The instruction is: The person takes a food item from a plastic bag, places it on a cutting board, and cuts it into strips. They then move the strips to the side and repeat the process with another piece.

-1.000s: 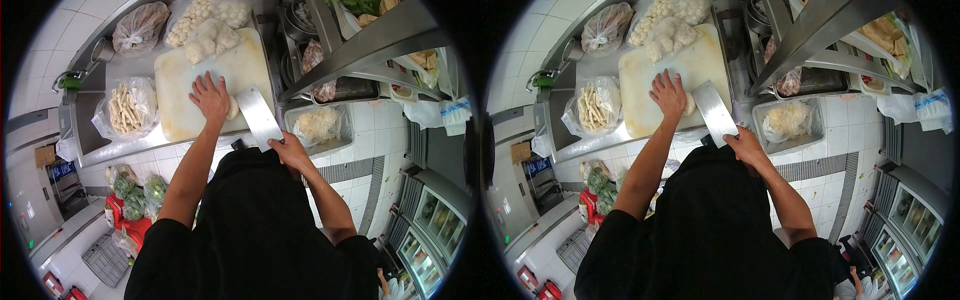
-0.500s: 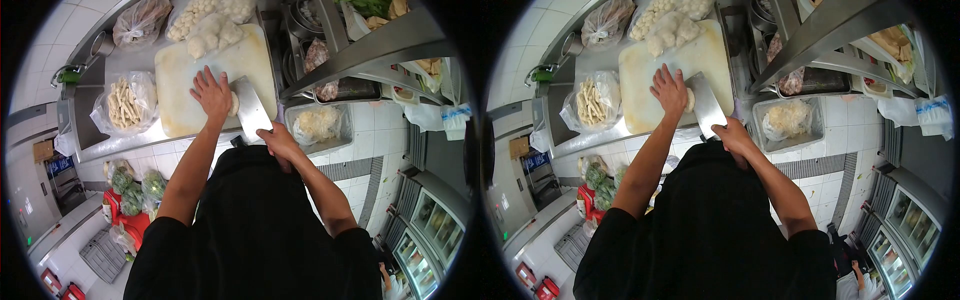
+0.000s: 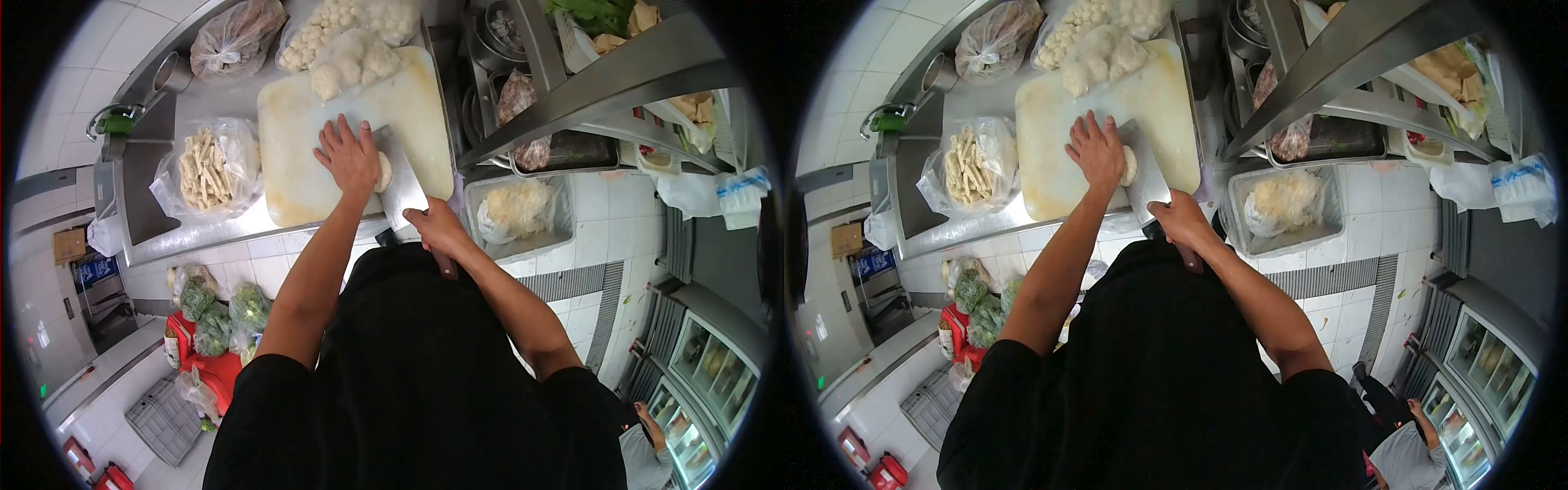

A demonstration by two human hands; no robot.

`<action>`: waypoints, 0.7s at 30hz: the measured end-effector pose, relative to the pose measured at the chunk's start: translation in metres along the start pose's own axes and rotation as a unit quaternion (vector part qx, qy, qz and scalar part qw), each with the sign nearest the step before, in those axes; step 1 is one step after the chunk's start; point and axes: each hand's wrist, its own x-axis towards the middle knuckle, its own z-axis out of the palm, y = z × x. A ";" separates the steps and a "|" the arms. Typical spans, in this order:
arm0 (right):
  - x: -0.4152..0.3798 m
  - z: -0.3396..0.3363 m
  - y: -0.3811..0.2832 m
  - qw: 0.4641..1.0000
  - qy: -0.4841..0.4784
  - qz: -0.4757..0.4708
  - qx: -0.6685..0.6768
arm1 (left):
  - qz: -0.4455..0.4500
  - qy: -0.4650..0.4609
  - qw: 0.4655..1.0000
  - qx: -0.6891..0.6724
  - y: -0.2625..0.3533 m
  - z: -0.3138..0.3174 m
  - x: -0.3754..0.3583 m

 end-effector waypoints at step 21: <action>-0.020 0.005 -0.061 0.868 0.064 -0.166 -0.463 | 0.104 -0.103 0.936 -0.321 -0.041 -0.055 -0.047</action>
